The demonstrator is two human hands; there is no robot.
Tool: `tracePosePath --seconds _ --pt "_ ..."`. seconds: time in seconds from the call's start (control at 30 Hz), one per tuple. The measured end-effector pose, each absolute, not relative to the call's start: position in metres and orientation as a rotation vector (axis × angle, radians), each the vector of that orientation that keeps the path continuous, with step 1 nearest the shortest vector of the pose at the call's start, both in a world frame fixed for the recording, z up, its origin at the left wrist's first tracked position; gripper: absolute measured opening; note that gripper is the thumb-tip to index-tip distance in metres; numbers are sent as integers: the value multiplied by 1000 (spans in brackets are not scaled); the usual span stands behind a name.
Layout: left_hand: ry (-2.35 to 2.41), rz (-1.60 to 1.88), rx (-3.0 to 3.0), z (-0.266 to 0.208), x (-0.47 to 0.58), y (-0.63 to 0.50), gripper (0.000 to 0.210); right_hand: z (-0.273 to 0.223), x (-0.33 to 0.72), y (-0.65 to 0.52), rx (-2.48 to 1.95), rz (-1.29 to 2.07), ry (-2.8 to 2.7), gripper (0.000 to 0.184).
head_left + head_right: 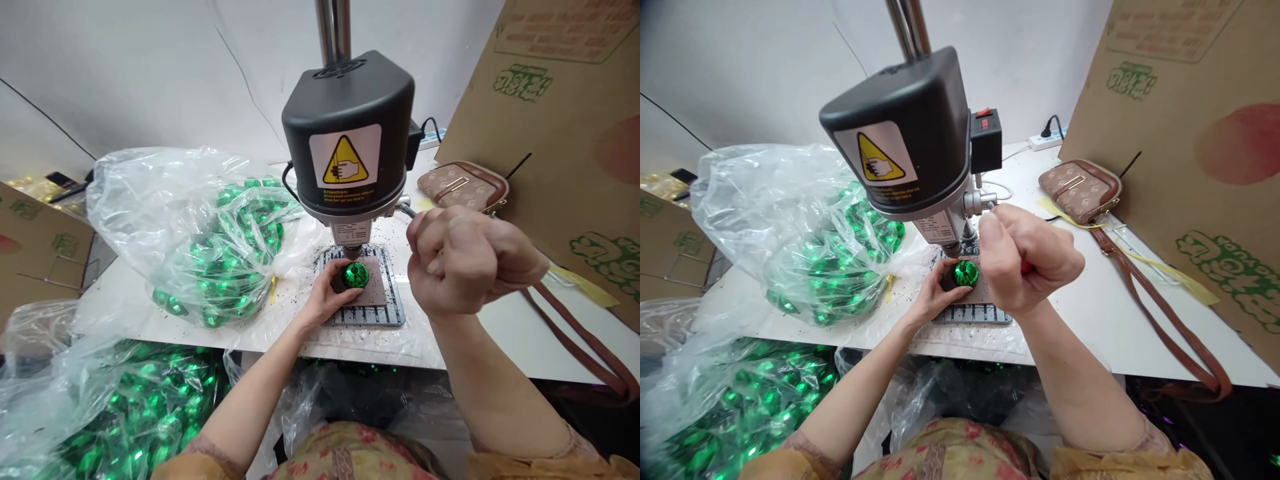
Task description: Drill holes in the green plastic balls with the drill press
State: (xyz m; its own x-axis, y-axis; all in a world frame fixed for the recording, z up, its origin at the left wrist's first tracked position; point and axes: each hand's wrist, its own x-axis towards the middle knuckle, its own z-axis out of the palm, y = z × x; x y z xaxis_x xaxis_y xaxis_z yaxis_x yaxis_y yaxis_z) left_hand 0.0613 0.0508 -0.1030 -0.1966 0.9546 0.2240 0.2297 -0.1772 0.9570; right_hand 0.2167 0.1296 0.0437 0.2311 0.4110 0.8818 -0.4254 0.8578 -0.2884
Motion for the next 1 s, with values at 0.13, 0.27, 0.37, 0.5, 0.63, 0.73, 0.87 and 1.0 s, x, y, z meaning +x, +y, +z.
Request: tracePosePath --seconds 0.13,0.27,0.37,0.5,0.63,0.73,0.87,1.0 --pt "1430 1437 1414 -102 63 50 57 42 214 131 63 538 -1191 49" --pt "1421 1438 1409 -102 63 50 58 42 212 132 89 526 -1179 47" --pt "1421 1438 1410 -103 63 50 58 41 212 133 123 493 -1205 44" --pt "1427 1434 1423 -103 62 50 58 39 212 135 145 458 -1203 44" --pt "1444 1439 1436 -101 63 50 58 34 213 138 166 446 -1218 42" --pt "1448 1444 1435 -102 63 50 58 26 215 139 174 421 -1235 43" --pt "1451 1435 1435 -104 62 50 58 30 217 132 70 487 -1230 50" --pt "1505 1446 1451 -102 64 50 59 63 213 128 -108 602 -1184 50"
